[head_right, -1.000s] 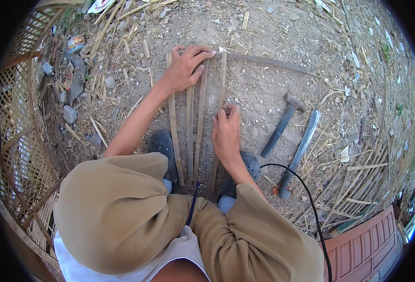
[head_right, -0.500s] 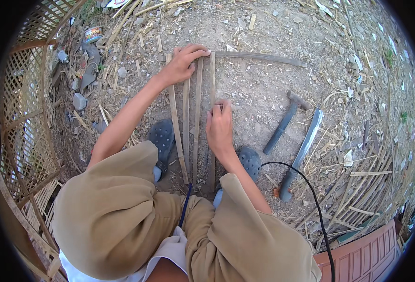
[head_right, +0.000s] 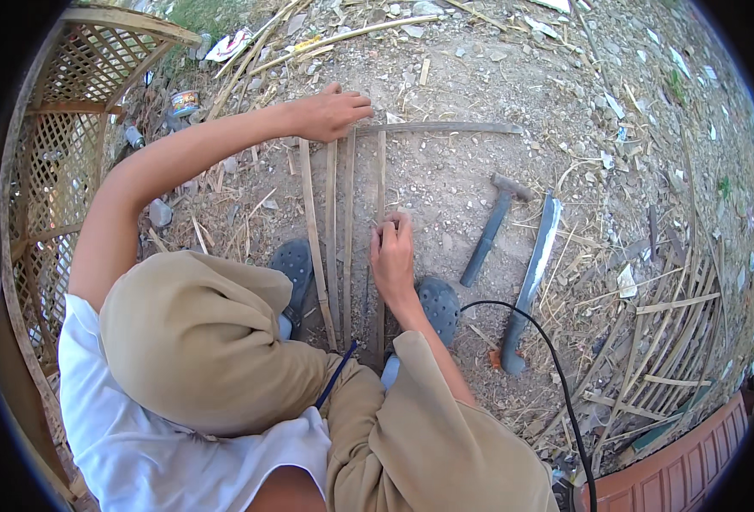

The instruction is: The person strips a long bamboo piece using a knife and then aligns the resulting bamboo strips into a parallel group, using a hammer to tap a small nail into them.

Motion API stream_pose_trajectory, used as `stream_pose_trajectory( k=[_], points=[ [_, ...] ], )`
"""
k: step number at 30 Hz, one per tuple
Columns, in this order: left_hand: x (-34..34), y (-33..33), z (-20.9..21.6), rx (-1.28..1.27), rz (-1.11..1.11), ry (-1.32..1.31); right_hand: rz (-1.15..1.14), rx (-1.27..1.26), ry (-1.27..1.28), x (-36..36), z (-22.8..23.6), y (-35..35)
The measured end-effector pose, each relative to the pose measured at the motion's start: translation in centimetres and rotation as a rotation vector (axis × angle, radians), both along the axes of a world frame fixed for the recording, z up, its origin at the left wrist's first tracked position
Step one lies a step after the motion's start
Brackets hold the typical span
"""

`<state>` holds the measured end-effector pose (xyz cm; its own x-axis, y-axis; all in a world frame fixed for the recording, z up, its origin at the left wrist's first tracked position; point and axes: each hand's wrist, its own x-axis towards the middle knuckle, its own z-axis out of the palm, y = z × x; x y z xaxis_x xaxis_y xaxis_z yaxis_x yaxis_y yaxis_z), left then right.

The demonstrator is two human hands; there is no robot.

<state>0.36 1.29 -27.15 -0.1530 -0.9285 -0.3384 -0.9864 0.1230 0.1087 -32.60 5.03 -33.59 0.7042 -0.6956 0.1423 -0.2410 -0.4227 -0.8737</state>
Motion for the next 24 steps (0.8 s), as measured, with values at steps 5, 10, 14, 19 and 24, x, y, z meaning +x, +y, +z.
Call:
stream_pose_trajectory(
  k=[5,10,14,19,24],
  points=[
    [1.1,-4.9,1.6,0.316,-0.199,0.184,-0.030,0.250,0.026,-3.5,1.5,-0.9],
    [2.7,-4.8,-2.3,0.159,-0.198,0.344,-0.015,0.210,-0.039,-3.2,0.7,0.2],
    [-0.2,-9.8,-5.0,0.115,-0.182,0.526,-0.043,0.207,-0.024,-4.0,1.7,-1.4],
    [-1.2,-10.6,-4.6,0.055,-0.332,0.395,0.013,0.149,0.027,-4.1,1.3,-1.5],
    [0.2,-9.8,-5.8,-0.012,-0.437,0.457,0.014,0.177,0.024,-2.9,1.2,-0.5]
  ],
)
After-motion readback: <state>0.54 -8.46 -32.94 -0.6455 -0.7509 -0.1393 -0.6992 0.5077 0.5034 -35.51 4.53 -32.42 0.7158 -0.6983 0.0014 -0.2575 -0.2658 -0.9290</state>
